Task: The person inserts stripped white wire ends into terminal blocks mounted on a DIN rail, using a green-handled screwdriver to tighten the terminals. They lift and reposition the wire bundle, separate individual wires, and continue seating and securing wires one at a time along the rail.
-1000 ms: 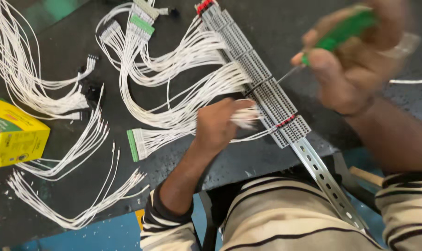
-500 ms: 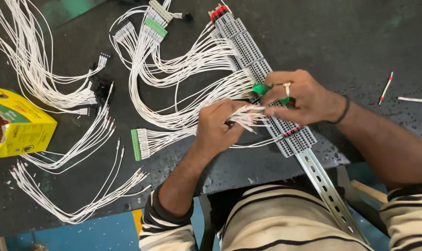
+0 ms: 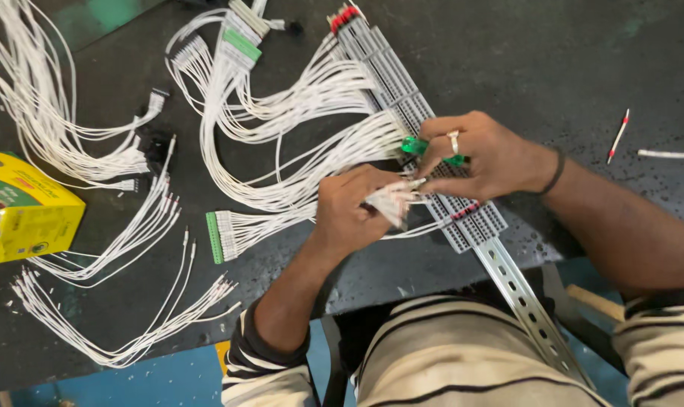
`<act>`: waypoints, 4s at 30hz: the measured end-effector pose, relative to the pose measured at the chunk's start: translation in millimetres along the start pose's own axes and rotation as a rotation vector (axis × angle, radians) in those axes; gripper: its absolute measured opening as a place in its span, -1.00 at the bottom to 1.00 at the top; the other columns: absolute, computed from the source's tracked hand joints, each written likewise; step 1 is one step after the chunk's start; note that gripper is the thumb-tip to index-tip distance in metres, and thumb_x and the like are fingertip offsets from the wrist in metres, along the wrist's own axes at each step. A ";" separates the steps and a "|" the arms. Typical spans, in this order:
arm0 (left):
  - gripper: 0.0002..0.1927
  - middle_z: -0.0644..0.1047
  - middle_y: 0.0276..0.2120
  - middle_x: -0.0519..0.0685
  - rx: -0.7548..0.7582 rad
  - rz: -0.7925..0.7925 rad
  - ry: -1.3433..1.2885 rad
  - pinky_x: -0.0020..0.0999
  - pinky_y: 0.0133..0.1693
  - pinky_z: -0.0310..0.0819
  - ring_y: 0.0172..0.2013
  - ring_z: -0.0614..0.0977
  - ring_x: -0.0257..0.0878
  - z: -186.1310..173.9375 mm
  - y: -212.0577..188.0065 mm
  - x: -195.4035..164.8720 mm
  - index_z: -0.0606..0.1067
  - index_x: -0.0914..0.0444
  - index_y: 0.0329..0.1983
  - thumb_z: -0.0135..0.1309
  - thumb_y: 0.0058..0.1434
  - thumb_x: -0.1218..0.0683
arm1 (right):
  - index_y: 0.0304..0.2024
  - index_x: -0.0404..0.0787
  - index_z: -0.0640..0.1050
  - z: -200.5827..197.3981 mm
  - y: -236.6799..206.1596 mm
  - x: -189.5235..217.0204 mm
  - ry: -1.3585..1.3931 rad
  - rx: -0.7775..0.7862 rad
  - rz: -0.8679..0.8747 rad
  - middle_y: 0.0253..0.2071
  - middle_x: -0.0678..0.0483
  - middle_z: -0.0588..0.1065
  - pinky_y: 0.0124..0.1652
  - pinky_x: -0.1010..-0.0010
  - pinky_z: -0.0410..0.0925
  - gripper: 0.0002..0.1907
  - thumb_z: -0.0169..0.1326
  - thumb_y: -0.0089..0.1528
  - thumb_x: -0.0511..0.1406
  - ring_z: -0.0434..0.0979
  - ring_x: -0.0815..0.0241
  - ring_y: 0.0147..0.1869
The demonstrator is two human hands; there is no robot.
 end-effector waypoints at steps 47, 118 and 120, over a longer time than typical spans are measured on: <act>-0.72 0.58 -0.37 -0.05 0.228 0.060 0.187 -0.20 -0.35 0.53 -0.37 0.65 -0.07 45.8 -12.3 2.6 0.58 0.20 -0.24 0.36 -0.02 0.09 | 0.13 0.01 0.49 13.3 -44.3 31.6 -0.096 -0.153 -0.113 -0.27 0.01 0.58 -0.42 0.38 0.40 -0.54 0.32 0.22 -0.37 0.61 0.15 -0.35; -0.70 0.60 -0.36 -0.04 0.179 -0.069 0.221 -0.20 -0.33 0.54 -0.36 0.66 -0.08 21.4 -13.6 2.7 0.57 0.21 -0.27 0.26 -0.13 0.25 | 0.35 -0.22 0.32 -0.1 -11.0 13.5 0.030 -0.130 -0.042 0.05 -0.09 0.61 -0.05 0.35 0.57 -0.38 0.22 0.27 -0.46 0.72 0.04 0.02; -0.70 0.60 -0.37 -0.05 0.171 -0.086 0.206 -0.21 -0.35 0.54 -0.39 0.66 -0.09 19.9 -13.0 4.7 0.57 0.21 -0.27 0.28 -0.12 0.24 | 0.33 -0.23 0.33 0.4 -12.5 13.1 -0.013 -0.137 -0.043 0.03 -0.09 0.60 -0.04 0.33 0.57 -0.38 0.24 0.26 -0.45 0.72 0.02 0.03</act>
Point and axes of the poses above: each hand's wrist, its own y-axis towards the middle knuckle, its own z-axis out of the palm, x = y × z, the point moved 8 cm from there along y, towards the middle knuckle
